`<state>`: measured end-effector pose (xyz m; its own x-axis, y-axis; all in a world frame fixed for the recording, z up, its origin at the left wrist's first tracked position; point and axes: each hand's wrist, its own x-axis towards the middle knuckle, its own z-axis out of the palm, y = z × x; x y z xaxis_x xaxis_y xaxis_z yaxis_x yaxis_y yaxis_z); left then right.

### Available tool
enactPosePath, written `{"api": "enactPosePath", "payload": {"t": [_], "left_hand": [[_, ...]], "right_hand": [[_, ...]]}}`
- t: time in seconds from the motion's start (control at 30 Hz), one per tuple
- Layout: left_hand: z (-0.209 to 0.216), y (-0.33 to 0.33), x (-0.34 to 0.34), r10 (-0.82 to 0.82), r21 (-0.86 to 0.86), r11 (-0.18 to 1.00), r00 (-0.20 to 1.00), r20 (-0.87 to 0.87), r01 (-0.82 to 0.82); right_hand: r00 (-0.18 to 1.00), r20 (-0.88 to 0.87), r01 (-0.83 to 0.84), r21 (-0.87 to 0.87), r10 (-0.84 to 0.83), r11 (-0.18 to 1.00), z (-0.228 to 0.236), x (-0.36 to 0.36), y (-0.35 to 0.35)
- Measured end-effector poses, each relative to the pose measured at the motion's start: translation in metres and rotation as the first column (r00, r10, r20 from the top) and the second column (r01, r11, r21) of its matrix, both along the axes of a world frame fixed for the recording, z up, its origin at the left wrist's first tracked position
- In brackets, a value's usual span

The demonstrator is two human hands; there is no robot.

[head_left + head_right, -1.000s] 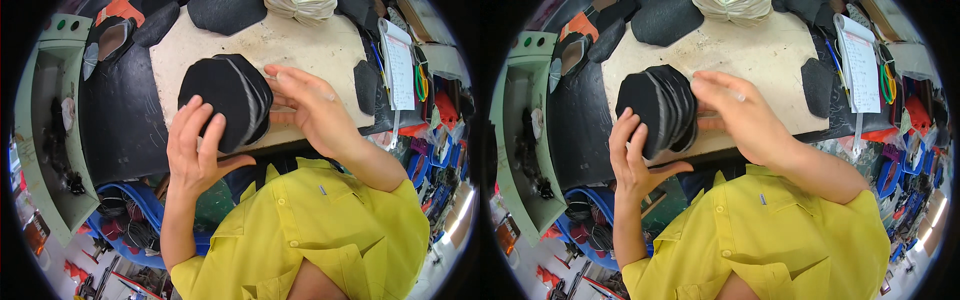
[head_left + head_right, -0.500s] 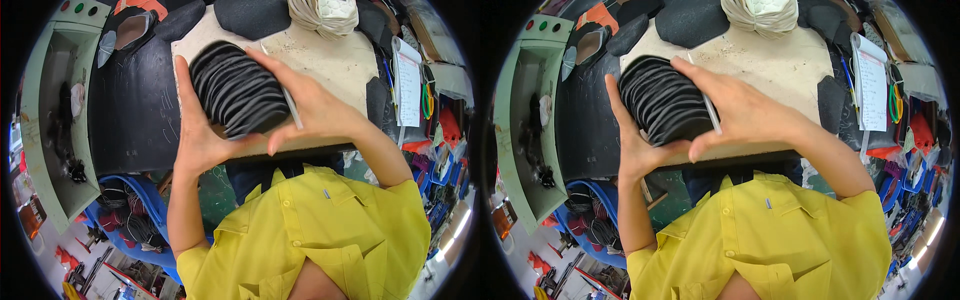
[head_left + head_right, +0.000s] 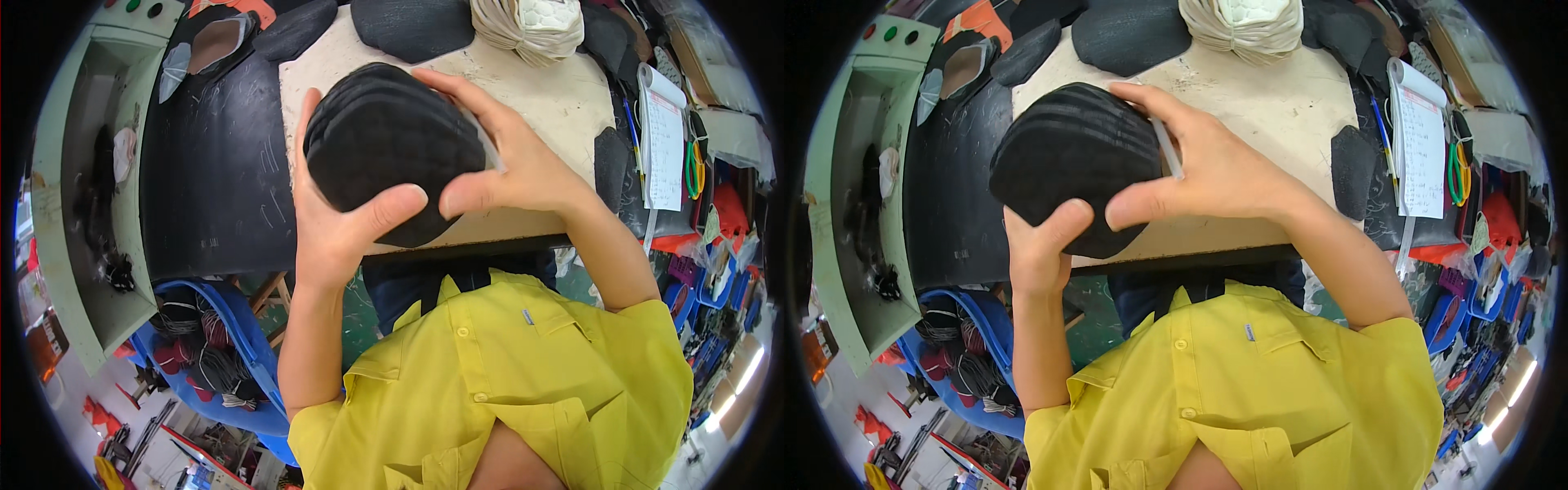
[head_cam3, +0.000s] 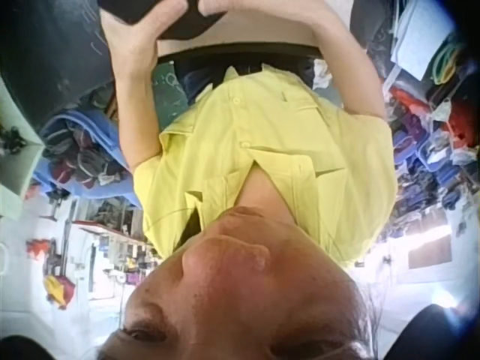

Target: The person assembles black foam shoe insoles by stacking them and securing them with a white elastic band. They then handle a stack of beige foam insoles, separating and inspecting them. The person also uses a pen to mark or write on a piece of paper on the table.

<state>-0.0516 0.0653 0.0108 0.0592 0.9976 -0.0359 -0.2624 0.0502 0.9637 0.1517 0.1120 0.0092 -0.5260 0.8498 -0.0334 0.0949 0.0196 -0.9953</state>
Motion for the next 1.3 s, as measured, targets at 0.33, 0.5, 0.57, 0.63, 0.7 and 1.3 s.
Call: {"api": "enactPosePath", "payload": {"t": [0.33, 0.5, 0.57, 0.63, 0.7, 1.3], "left_hand": [[0.014, -0.031, 0.027, 0.063, -0.269, 0.959, 0.859, 0.508, 0.089], [0.02, -0.027, 0.034, 0.064, -0.342, 0.938, 0.948, 0.312, 0.049], [0.022, -0.022, 0.035, 0.059, -0.374, 0.925, 0.944, 0.325, 0.071], [0.022, -0.021, 0.034, 0.08, -0.374, 0.925, 0.928, 0.363, 0.066], [0.029, -0.021, 0.034, 0.123, -0.404, 0.914, 0.926, 0.356, 0.034], [-0.035, -0.047, -0.005, 0.163, -0.336, 0.942, 0.875, 0.455, 0.0]], "right_hand": [[0.949, -0.18, 0.201, -0.287, -0.259, 0.936, 0.012, -0.001, -0.026], [0.958, -0.134, 0.208, -0.28, -0.253, 0.937, 0.014, 0.004, -0.033], [0.97, -0.073, 0.217, -0.179, -0.233, 0.96, 0.008, 0.01, -0.036], [0.98, -0.014, 0.201, 0.005, -0.201, 0.98, 0.0, 0.023, -0.036], [0.918, 0.308, 0.135, 0.351, -0.251, 0.926, 0.005, 0.046, -0.031], [0.048, 0.571, -0.001, 0.821, -0.82, 0.571, -0.036, 0.247, -0.003]]}}
